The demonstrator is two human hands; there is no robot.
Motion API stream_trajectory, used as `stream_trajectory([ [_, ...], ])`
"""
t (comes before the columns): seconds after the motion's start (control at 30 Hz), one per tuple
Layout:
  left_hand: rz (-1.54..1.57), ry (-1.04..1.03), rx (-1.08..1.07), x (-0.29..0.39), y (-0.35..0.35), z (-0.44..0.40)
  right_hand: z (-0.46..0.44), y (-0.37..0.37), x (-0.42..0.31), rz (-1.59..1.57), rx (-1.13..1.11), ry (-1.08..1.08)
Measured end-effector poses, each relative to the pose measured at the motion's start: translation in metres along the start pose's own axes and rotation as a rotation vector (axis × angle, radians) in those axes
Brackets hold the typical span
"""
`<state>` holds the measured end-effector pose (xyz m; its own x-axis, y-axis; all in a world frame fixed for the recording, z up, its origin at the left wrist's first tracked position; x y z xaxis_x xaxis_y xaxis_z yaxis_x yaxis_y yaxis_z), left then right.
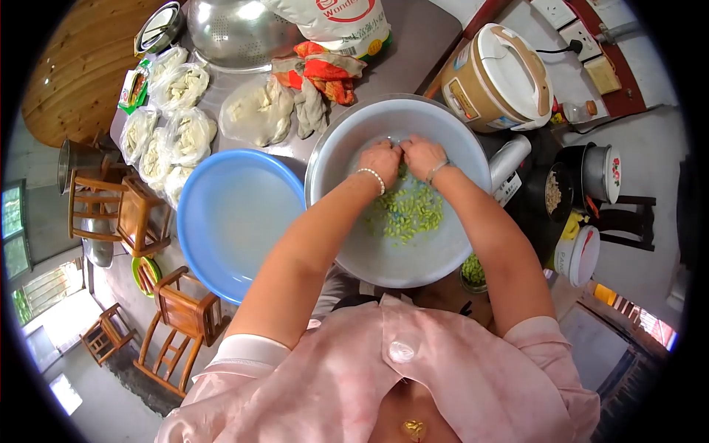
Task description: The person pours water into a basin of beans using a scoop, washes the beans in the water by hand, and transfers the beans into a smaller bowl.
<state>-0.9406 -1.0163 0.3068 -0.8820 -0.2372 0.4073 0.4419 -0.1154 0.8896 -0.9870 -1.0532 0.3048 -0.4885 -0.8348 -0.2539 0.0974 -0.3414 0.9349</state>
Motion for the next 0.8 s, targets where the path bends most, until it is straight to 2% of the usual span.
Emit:
stream_trajectory([
  [0.23, 0.063, 0.013, -0.046, 0.008, -0.022, 0.025, 0.030, -0.011, -0.001, -0.023, -0.073, 0.013],
  [0.43, 0.021, 0.019, -0.044, 0.016, -0.037, 0.058, 0.064, -0.036, -0.011, -0.008, 0.015, 0.015],
  [0.63, -0.059, 0.124, -0.162, 0.025, -0.049, 0.095, 0.099, -0.051, -0.017, -0.110, -0.028, -0.167],
  [0.8, -0.004, 0.210, -0.267, 0.029, -0.065, 0.120, 0.119, -0.065, -0.037, -0.230, -0.141, -0.293],
])
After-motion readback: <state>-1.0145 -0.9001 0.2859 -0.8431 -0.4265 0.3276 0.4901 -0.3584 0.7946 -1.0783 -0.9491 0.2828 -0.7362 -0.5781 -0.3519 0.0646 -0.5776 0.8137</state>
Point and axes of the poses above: each hand's wrist, its own z-axis away from the middle knuckle, its own y-axis out of the back of the hand, x = y × z, the point moved 10 cm from there along -z, towards the middle knuckle, and after that the axes turned 12 degrees about y, right-handed, at the moved point
